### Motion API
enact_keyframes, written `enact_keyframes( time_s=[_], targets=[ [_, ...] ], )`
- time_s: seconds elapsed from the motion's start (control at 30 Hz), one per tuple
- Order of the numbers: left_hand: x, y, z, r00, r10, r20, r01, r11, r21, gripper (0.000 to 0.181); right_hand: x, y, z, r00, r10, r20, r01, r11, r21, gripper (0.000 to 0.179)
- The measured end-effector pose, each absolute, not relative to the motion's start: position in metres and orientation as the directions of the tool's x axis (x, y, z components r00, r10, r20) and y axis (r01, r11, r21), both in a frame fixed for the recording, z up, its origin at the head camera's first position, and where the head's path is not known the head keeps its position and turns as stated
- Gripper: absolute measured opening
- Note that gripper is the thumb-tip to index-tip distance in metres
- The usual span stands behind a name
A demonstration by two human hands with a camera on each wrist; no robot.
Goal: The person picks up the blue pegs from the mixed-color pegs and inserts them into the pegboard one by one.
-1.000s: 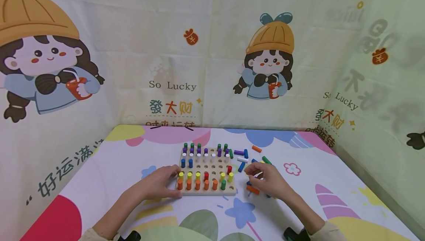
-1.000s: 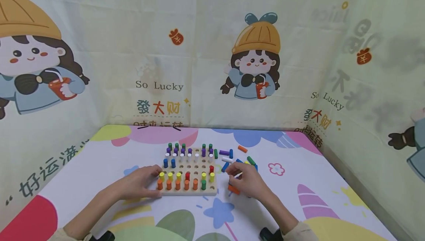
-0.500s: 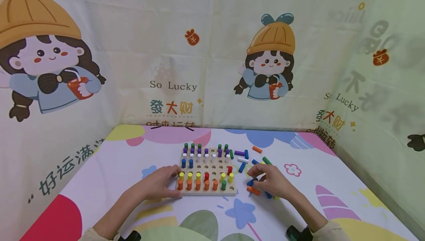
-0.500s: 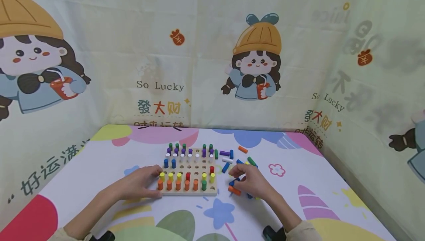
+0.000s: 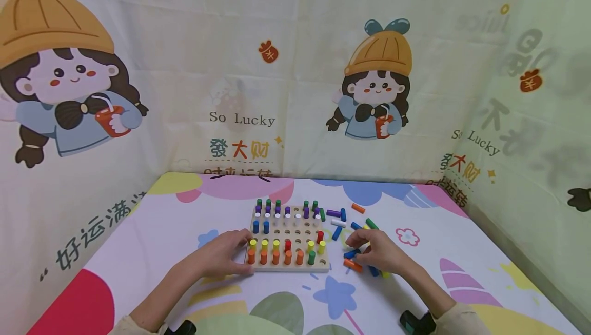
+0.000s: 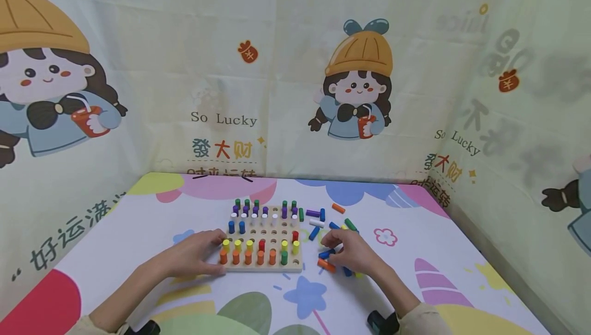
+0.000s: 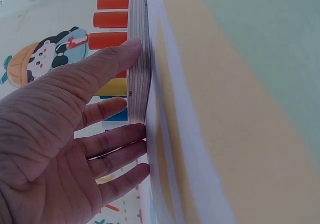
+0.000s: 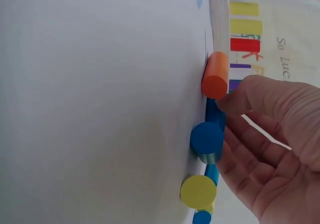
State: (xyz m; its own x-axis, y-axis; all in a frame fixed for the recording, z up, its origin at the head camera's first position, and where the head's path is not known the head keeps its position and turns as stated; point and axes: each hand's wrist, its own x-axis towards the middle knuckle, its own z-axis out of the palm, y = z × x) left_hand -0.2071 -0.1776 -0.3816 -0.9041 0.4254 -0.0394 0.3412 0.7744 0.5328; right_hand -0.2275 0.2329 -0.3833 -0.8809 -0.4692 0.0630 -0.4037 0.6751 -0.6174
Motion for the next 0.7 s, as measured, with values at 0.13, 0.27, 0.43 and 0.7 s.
enact_keyframes(
  time_s=[0.13, 0.27, 0.43, 0.7],
  targets=[
    [-0.2057, -0.1779, -0.3813, -0.903, 0.427, -0.034, 0.347, 0.776, 0.527, 0.068, -0.2282, 0.233, -0.384, -0.881, -0.471, 0.048, -0.4, 0.687, -0.607, 0.024],
    [-0.205, -0.1785, -0.3816, -0.901, 0.433, -0.027, 0.358, 0.775, 0.521, 0.067, -0.2287, 0.2331, -0.3843, -0.882, -0.469, 0.042, -0.397, 0.691, -0.604, 0.023],
    [-0.2053, -0.1789, -0.3819, -0.898, 0.439, -0.027, 0.361, 0.771, 0.524, 0.066, -0.2286, 0.2335, -0.3846, -0.883, -0.467, 0.04, -0.394, 0.693, -0.604, 0.022],
    [-0.2065, -0.1791, -0.3841, -0.901, 0.434, -0.023, 0.361, 0.776, 0.517, 0.068, -0.2291, 0.2338, -0.386, -0.878, -0.476, 0.049, -0.408, 0.691, -0.596, 0.02]
  ],
)
